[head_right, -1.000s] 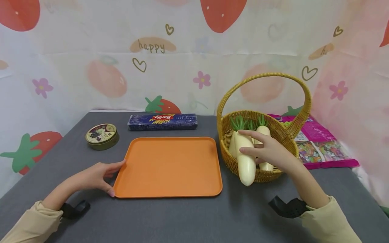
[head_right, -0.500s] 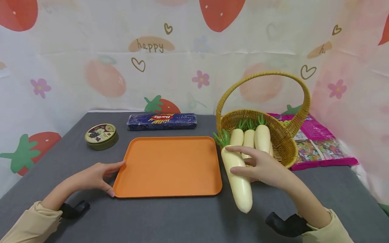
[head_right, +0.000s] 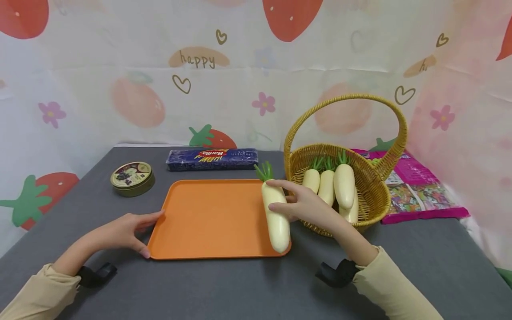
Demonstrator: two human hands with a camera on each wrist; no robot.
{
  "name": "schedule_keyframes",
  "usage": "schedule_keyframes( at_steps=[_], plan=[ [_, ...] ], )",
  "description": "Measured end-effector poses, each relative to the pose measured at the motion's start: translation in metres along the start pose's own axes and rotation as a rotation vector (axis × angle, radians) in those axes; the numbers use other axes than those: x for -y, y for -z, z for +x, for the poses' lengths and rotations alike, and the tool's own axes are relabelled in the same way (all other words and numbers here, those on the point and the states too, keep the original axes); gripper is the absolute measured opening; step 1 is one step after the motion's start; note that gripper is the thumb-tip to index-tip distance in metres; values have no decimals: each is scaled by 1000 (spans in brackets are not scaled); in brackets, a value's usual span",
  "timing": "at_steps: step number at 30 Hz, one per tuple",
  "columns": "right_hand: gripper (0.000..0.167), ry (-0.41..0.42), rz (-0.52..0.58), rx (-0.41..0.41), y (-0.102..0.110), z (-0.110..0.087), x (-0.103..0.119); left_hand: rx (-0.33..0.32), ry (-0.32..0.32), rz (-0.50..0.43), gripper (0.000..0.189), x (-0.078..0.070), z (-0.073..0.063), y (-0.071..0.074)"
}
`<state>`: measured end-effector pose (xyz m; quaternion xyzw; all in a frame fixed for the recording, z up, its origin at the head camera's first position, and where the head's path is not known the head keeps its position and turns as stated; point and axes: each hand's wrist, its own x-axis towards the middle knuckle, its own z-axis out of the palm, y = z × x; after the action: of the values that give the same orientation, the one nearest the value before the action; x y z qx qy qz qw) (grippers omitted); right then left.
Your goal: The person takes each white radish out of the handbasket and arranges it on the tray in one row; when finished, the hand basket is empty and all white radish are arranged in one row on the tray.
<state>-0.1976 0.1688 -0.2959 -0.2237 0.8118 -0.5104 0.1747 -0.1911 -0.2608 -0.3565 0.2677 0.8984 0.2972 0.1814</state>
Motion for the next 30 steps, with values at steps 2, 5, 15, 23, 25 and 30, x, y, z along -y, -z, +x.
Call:
schedule_keyframes(
  at_steps=[2,5,15,23,25,30],
  plan=[
    [59,18,25,1,-4,10,-1,2,3,-5,102,-1,0,0],
    [60,39,67,-3,-10,26,2,3,13,-12,103,-2,0,0],
    [58,55,64,-65,-31,75,1,7,7,-27,101,-3,1,-2],
    [53,33,134,-62,-56,99,5,5,8,-9,102,-2,0,1],
    [53,34,159,-55,-63,103,7,8,10,-9,102,-2,0,1],
    [53,41,185,-48,-78,111,13,13,12,-20,101,-3,-1,1]
  ],
)
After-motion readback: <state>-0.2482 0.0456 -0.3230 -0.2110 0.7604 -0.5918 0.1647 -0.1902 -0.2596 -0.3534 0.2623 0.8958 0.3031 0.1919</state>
